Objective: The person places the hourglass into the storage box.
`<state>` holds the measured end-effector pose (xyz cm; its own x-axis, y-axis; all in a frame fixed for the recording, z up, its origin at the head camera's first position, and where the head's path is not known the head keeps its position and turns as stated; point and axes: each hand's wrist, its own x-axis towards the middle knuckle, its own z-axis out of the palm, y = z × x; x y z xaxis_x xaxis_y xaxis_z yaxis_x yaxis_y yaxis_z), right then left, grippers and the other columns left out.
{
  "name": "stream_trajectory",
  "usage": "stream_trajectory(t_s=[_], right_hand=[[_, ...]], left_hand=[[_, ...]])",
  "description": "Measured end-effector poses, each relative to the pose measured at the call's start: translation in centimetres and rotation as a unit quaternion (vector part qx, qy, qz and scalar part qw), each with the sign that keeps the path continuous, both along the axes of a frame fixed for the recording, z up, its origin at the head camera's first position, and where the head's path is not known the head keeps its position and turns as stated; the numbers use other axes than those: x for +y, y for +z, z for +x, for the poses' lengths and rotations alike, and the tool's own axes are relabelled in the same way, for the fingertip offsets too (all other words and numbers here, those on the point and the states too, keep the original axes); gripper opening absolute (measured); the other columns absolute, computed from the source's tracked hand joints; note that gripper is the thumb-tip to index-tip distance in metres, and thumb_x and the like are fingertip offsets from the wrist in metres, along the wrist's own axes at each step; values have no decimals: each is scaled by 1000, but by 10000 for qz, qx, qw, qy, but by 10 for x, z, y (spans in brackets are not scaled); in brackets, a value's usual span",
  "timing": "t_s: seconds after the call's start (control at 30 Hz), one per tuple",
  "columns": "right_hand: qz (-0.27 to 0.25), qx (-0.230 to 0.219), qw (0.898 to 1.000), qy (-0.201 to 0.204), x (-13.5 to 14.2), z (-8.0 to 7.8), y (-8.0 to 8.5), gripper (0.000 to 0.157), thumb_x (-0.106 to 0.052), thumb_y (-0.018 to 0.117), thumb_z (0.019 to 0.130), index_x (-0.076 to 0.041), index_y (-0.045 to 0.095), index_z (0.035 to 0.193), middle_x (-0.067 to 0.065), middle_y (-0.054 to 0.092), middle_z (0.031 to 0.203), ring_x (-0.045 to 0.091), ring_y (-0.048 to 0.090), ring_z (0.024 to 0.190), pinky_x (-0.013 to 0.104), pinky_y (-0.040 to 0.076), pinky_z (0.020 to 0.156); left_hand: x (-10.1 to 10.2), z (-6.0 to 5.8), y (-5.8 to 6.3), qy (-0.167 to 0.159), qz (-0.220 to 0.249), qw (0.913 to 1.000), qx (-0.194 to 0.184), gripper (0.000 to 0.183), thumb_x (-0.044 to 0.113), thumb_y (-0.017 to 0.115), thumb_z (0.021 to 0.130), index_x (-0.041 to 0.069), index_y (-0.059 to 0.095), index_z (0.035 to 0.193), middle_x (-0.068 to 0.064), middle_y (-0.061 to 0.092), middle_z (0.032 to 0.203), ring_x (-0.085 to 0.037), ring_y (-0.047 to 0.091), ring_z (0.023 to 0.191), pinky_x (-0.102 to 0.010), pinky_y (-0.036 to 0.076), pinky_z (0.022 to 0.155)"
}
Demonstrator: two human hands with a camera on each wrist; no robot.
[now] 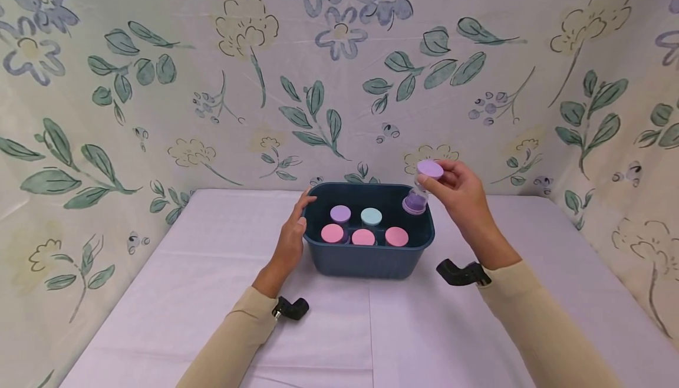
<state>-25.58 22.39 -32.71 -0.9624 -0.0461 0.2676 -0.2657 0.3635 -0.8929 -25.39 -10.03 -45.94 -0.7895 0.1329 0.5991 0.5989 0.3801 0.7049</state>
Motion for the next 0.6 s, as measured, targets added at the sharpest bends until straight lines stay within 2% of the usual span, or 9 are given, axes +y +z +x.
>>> stream_trajectory(t_s=[0.13,0.4,0.6], right_hand=[[120,42,9999,1,-4,0,-4,62,-40,66,88,-8,43,137,11,56,132,17,56,117,29,42,99],[338,20,9994,4,-12,-1,-13,66,-42,68,86,-7,45,137,13,57,132,27,56,120,30,44,95],[454,-36,9990,18,-15,-2,-15,64,-41,68,86,-6,45,136,14,57,132,27,57,118,34,43,97]], left_hand=[[0,0,0,-25,22,10000,-10,51,32,22,99,14,35,145,-7,19,160,-17,18,146,-53,23,112],[0,0,-1,-53,60,10000,-24,51,31,22,99,15,35,145,-9,20,160,-19,18,146,-54,24,112],[1,1,1,34,-12,10000,-44,51,31,21,99,14,35,145,-8,20,160,-17,18,146,-53,23,112]])
